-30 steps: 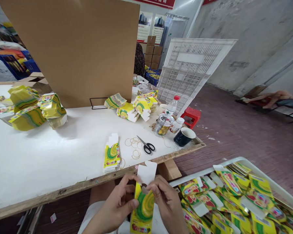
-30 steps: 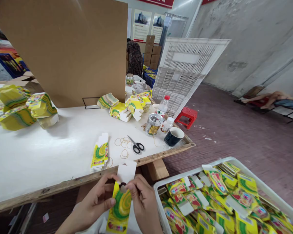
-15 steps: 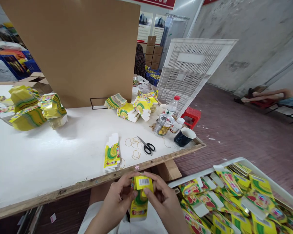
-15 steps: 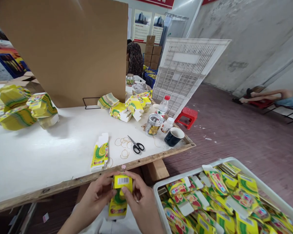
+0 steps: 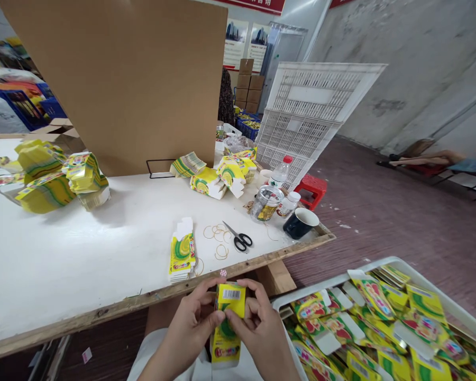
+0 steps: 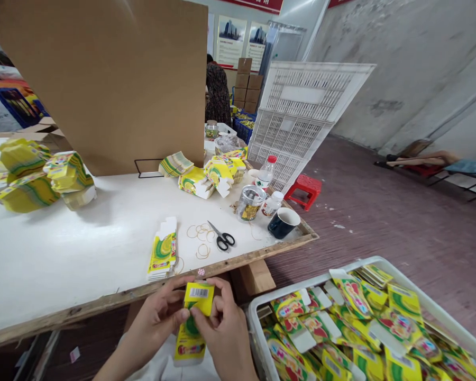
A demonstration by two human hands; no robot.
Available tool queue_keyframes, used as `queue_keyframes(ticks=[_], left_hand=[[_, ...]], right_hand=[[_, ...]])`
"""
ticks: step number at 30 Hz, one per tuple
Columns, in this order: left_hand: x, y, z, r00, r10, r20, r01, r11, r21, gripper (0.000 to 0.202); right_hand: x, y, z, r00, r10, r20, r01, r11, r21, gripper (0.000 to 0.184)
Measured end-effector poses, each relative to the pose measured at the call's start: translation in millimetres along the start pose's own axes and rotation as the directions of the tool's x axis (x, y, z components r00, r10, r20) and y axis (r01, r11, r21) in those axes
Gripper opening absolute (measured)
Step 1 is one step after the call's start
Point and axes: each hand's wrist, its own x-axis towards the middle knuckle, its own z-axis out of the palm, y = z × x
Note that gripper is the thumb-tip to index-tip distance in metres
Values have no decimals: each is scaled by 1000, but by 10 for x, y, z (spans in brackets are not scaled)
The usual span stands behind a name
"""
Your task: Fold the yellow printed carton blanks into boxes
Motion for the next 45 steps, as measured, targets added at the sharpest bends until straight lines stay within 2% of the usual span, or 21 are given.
queue_keyframes(ticks=[3, 6, 9, 11, 14, 16, 18, 20, 21, 22, 23, 24, 25, 27, 29, 31, 35, 38, 41, 43, 45], left_hand=[[-16, -46, -11, 999, 27, 20, -28, 996, 84, 48], [-22, -43, -22, 999, 32, 42, -36, 994, 100, 46], [-11, 13, -25, 1000, 2, 18, -3, 1000, 21, 47], [-2, 50, -12, 1000, -25, -1, 25, 998, -57, 49], [-5, 69, 48, 1000, -30, 1, 30, 994, -107, 49], [-10, 54, 94, 999, -25, 27, 28, 995, -99, 48], [9, 25, 95, 998, -9, 57, 11, 999, -32, 44], [75, -9, -1, 998, 53, -17, -49, 984, 170, 38], [128, -26, -94, 988, 107, -111, -63, 939, 338, 36], [194, -42, -212, 957, 185, -224, -47, 859, 510, 36], [268, -60, -349, 899, 275, -340, 27, 741, 671, 39], [346, -79, -494, 832, 350, -431, 156, 597, 787, 46], [422, -102, -635, 789, 375, -487, 232, 552, 801, 52], [552, -160, -864, 743, 377, -553, 343, 496, 798, 68], [633, -228, -996, 725, 347, -595, 423, 457, 782, 74], [669, -291, -1046, 720, 318, -616, 479, 415, 774, 69], [691, -341, -1090, 726, 268, -634, 522, 386, 761, 48], [697, -306, -1147, 723, 250, -644, 519, 420, 745, 37], [662, -219, -1150, 714, 281, -641, 474, 481, 738, 30], [591, -128, -1066, 712, 314, -629, 415, 534, 737, 25], [477, -21, -886, 726, 339, -598, 337, 583, 739, 23]], right_hand=[[5, 36, 41, 994, 37, -98, -34, 999, 31, 37], [6, 102, 41, 993, 17, -114, -18, 1000, -3, 34], [-2, 111, -24, 999, -50, -21, 51, 999, 12, 36], [1, 76, -76, 993, -115, 1, 115, 993, 33, 34], [22, 8, -121, 967, -233, -108, 233, 972, -12, 25], [28, -12, -147, 954, -270, -129, 269, 963, -18, 22], [12, -1, -221, 956, -275, -103, 271, 961, -43, 23], [-24, 32, -376, 936, -308, -169, 271, 939, -214, 22], [-46, 52, -479, 905, -349, -244, 250, 899, -358, 23], [-68, 73, -589, 857, -398, -327, 196, 839, -507, 25], [-89, 93, -693, 806, -440, -396, 110, 769, -630, 28], [-106, 114, -781, 766, -470, -438, 27, 705, -709, 31], [-118, 135, -844, 746, -490, -451, -23, 658, -753, 34], [-119, 182, -878, 771, -489, -407, 1, 641, -768, 36], [-89, 232, -808, 803, -477, -356, 94, 692, -716, 32], [-38, 271, -689, 838, -441, -321, 160, 762, -628, 27], [44, 271, -496, 889, -357, -287, 196, 862, -467, 22], [52, 224, -430, 895, -337, -292, 211, 897, -388, 19], [31, 172, -384, 898, -334, -288, 231, 912, -340, 16], [11, 129, -334, 896, -346, -278, 254, 913, -319, 13], [-7, 72, -254, 889, -384, -249, 298, 899, -322, 14]])
